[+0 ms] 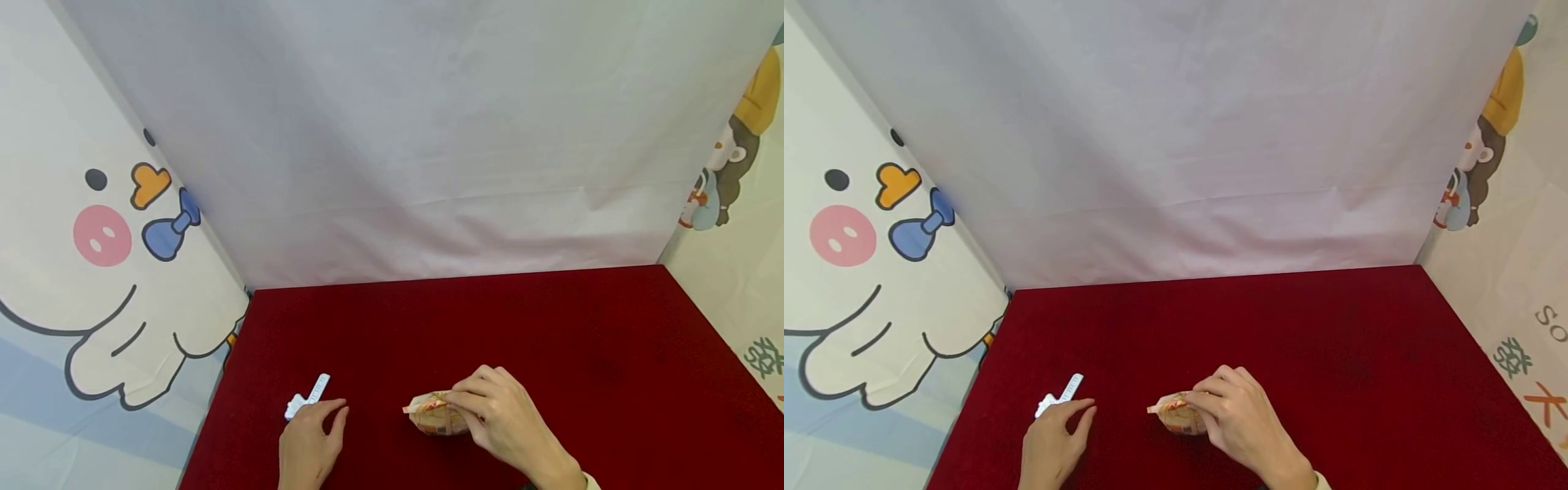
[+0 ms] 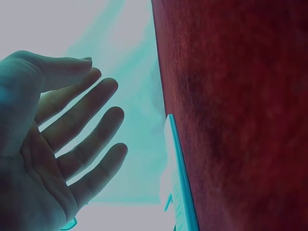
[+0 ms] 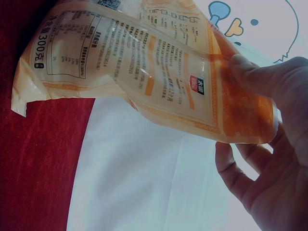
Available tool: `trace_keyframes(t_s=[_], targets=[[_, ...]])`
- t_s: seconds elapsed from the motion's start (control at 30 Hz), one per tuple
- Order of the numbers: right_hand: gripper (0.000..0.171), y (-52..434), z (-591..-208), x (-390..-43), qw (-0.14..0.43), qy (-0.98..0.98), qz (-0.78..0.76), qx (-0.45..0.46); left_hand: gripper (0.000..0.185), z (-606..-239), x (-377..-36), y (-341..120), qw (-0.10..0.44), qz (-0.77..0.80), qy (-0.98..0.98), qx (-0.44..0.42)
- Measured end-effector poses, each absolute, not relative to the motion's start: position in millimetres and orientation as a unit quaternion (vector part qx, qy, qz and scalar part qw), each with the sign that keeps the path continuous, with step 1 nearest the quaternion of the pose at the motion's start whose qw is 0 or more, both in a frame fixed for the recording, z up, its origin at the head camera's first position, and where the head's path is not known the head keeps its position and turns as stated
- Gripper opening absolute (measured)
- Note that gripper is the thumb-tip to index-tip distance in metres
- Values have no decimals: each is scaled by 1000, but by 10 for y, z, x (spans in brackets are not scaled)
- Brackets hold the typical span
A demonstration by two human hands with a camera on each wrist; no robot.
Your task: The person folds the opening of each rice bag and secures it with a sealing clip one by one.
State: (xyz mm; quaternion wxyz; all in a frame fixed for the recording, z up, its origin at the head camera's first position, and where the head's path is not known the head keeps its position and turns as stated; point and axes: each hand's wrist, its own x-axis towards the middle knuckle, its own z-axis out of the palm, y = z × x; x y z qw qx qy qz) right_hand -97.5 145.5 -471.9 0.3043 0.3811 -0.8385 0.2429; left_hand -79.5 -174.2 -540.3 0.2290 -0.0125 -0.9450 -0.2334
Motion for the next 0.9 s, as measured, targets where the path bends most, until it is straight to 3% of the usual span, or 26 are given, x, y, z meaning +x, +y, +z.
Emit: trace_keyframes(t_s=[0.9], targets=[[36, 1451, -4716, -970, 303, -839, 242, 381, 15, -5426, -830, -1836, 261, -241, -935, -20]])
